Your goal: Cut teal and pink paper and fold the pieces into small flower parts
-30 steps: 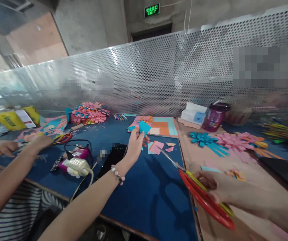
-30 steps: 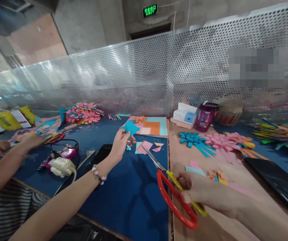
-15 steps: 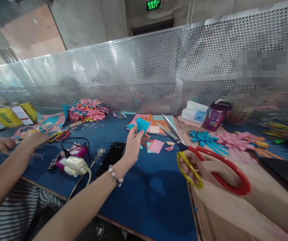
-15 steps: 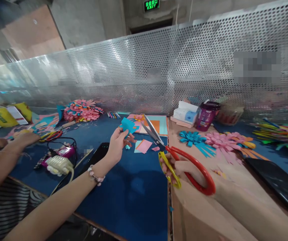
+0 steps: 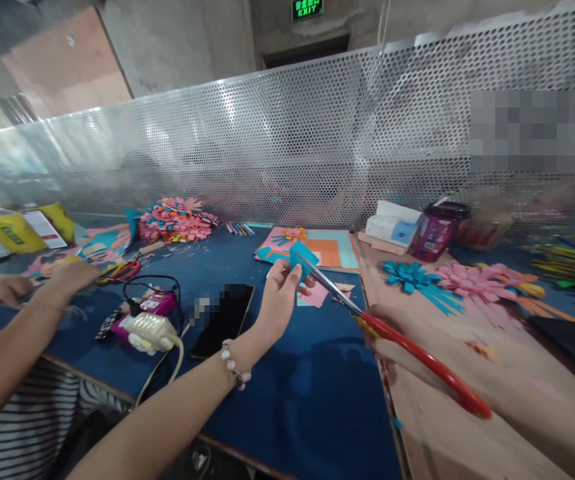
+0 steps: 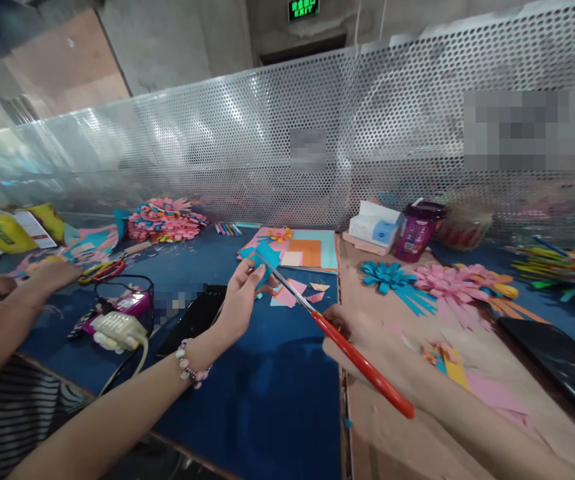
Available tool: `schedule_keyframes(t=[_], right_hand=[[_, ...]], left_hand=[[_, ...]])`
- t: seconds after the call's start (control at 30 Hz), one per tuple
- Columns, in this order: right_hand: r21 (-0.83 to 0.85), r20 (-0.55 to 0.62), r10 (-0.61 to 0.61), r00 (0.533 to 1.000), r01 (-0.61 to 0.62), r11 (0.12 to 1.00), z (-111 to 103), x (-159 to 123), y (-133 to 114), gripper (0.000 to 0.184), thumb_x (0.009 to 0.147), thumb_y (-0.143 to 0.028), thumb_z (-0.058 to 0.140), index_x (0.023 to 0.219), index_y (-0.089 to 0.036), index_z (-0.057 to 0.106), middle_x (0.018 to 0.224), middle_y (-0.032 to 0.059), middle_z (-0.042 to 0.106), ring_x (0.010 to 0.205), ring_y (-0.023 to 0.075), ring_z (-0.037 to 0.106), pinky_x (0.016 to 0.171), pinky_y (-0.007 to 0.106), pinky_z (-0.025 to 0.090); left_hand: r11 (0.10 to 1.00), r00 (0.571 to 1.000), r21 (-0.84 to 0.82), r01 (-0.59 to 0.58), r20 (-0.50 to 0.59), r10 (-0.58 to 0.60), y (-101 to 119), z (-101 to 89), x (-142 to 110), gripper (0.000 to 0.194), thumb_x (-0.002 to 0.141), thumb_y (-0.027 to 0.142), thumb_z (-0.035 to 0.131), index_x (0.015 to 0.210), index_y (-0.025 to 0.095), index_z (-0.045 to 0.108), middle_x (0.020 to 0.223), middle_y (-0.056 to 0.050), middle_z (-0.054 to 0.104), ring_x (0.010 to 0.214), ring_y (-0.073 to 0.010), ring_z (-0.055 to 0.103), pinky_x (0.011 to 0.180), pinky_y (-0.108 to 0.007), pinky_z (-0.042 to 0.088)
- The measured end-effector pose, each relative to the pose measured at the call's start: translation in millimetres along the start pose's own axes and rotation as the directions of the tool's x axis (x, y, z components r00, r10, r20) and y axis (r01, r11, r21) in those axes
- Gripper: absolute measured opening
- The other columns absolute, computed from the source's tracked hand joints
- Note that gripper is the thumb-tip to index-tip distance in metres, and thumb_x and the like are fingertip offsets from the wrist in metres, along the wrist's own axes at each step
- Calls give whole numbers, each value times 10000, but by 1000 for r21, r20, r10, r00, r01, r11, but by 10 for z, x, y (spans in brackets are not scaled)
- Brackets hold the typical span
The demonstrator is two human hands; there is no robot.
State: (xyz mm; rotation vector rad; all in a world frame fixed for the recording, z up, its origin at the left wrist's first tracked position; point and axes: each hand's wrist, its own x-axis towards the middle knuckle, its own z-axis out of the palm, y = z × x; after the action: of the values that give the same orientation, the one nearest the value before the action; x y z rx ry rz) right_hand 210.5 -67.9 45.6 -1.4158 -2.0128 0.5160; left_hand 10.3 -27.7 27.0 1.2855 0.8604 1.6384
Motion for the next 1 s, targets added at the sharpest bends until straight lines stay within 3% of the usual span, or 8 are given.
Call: schedule_keyframes(t=[0.07, 0.17, 0.3, 0.7, 1.0], right_hand=[[24, 89, 9, 996, -11, 1000, -19, -39, -2, 263, 872, -319, 479, 1076, -168, 548, 1090, 62, 560, 905, 165, 568, 767, 343, 491], [60, 186, 26, 982, -38, 997, -33, -82, -33, 178, 836, -316, 514, 900, -169, 592, 827, 33, 619, 681, 137, 588, 590, 269, 502], [109, 254, 51, 966, -81, 991, -24, -78, -72, 71, 757, -260, 507, 728, -209, 547, 565, -6, 564, 456, 126, 534, 399, 226, 427], [162, 273, 81, 959, -129, 978, -55, -60, -152, 50, 693, -213, 455, 688, -213, 505, 552, 4, 569, 452, 136, 540, 387, 227, 409], [125, 311, 132, 941, -179, 976, -55, -42, -163, 54, 715, -144, 476, 696, -188, 500, 551, -16, 550, 453, 88, 535, 369, 149, 386]], left_hand=[[1000, 1000, -4, 7, 10, -7, 8, 21, -20, 140, 808, 308, 499, 773, 172, 492, 717, -4, 549, 671, -113, 584, 552, -215, 498], [1000, 1000, 27, -9, 9, 9, 17, 32, -44, 139, 800, 303, 509, 755, 174, 487, 711, 3, 510, 696, -113, 570, 572, -220, 515], [1000, 999, 30, -1, 41, 0, 32, 24, -62, 128, 804, 290, 497, 754, 179, 460, 737, 8, 479, 701, -102, 557, 579, -215, 526], [1000, 997, 8, -3, 74, 2, 48, 52, -81, 179, 800, 273, 496, 698, 183, 379, 721, 11, 451, 722, -110, 556, 639, -245, 529], [1000, 997, 0, -10, 80, 10, 0, 48, -83, 215, 808, 273, 487, 679, 184, 340, 711, 23, 403, 686, -85, 492, 676, -246, 512]])
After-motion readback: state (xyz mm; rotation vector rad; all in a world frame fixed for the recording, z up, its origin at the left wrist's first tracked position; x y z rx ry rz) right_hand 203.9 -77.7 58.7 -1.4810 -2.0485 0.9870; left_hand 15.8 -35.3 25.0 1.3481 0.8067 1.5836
